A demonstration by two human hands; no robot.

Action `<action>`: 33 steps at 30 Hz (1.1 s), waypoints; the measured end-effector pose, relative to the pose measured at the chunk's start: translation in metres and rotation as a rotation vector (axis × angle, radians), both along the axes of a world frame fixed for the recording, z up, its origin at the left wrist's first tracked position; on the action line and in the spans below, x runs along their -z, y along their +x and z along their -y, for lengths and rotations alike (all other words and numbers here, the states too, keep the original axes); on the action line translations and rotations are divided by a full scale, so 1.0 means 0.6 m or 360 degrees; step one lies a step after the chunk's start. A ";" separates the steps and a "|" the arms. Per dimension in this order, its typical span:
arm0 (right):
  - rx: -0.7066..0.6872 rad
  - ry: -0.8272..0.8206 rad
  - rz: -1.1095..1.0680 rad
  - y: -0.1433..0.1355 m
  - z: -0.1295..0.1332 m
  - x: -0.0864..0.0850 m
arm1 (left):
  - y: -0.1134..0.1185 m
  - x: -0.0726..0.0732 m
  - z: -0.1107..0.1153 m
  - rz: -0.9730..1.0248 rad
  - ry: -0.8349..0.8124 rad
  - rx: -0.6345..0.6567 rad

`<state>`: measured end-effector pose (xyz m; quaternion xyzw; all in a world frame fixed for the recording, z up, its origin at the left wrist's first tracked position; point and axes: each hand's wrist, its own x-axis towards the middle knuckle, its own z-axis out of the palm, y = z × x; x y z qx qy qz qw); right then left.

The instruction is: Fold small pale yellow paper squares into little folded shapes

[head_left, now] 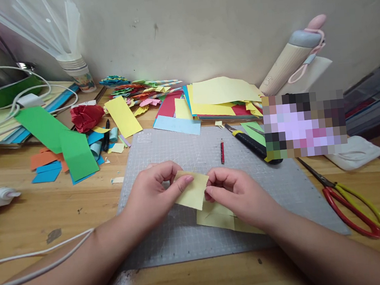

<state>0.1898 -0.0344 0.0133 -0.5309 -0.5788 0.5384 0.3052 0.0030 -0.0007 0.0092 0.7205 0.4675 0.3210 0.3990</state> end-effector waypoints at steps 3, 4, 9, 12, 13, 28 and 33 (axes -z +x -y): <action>0.0010 0.0023 0.0002 0.000 0.000 0.001 | 0.001 0.001 0.000 -0.0001 0.0004 0.0007; 0.0019 0.0034 0.0006 -0.001 0.001 0.002 | 0.001 0.001 0.000 -0.0001 0.0009 0.0010; 0.0155 0.0045 0.0047 -0.008 0.003 0.005 | 0.000 0.006 0.008 -0.0081 0.0165 0.0022; 0.0232 0.0048 0.0077 -0.016 0.006 0.005 | 0.000 0.006 0.014 -0.0119 0.0289 0.0020; 0.0253 0.0059 0.0091 -0.018 0.006 0.005 | 0.000 0.006 0.015 -0.0122 0.0311 0.0016; -0.0231 0.0125 0.0864 0.049 -0.020 -0.022 | -0.007 0.013 -0.015 0.0283 -0.0164 -0.0421; -0.0526 0.0300 0.1138 0.033 0.013 -0.026 | -0.008 0.018 -0.018 0.0315 -0.0202 -0.0430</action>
